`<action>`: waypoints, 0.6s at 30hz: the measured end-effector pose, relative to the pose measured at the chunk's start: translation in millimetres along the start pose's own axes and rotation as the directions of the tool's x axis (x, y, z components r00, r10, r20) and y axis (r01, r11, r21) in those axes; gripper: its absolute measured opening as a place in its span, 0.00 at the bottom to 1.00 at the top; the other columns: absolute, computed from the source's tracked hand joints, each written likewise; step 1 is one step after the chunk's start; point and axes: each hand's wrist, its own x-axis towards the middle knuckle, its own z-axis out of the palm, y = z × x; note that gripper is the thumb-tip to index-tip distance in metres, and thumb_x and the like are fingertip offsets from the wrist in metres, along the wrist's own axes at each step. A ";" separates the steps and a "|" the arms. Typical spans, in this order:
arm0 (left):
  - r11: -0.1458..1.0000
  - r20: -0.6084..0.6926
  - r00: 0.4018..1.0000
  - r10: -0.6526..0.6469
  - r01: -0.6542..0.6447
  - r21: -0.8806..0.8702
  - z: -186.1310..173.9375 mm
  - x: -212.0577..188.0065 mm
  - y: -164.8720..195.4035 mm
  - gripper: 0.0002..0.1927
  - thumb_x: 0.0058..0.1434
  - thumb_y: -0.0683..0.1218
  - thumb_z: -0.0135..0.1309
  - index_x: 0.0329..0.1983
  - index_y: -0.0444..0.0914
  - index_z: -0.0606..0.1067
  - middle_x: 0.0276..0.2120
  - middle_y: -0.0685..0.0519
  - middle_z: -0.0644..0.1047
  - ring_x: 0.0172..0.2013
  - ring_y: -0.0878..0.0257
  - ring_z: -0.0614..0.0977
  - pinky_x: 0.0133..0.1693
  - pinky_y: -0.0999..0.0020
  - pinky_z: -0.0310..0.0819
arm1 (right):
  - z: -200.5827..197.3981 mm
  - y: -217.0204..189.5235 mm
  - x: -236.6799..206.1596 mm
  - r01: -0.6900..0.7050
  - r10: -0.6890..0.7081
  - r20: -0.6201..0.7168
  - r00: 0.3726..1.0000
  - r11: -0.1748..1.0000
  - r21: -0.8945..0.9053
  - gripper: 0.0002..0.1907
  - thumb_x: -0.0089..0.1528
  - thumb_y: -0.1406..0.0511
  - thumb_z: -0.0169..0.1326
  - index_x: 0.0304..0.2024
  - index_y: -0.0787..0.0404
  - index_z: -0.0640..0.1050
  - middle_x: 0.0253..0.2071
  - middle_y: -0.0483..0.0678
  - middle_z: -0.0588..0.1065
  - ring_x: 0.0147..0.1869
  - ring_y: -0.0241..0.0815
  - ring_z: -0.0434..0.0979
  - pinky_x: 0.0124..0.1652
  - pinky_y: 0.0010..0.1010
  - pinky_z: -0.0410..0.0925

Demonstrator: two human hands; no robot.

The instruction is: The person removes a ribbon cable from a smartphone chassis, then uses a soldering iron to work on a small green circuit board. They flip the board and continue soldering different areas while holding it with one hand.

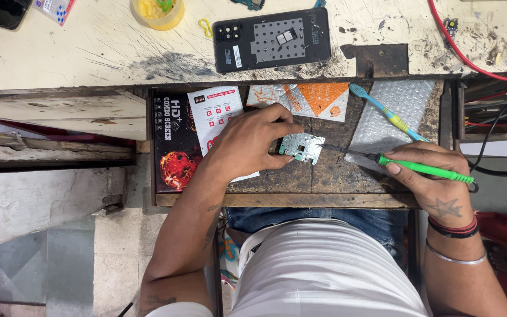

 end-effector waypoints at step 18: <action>1.000 0.001 1.000 0.000 0.000 -0.001 -0.7 -0.8 0.0 0.28 0.45 0.48 0.70 0.52 0.43 0.81 0.48 0.54 0.78 0.48 0.56 0.81 0.50 0.58 0.75 | 0.0 4.5 -1.7 0.026 -0.026 -0.011 1.000 1.000 0.010 0.08 0.61 0.73 0.63 0.44 0.68 0.82 0.39 0.54 0.81 0.42 0.41 0.82 0.48 0.28 0.73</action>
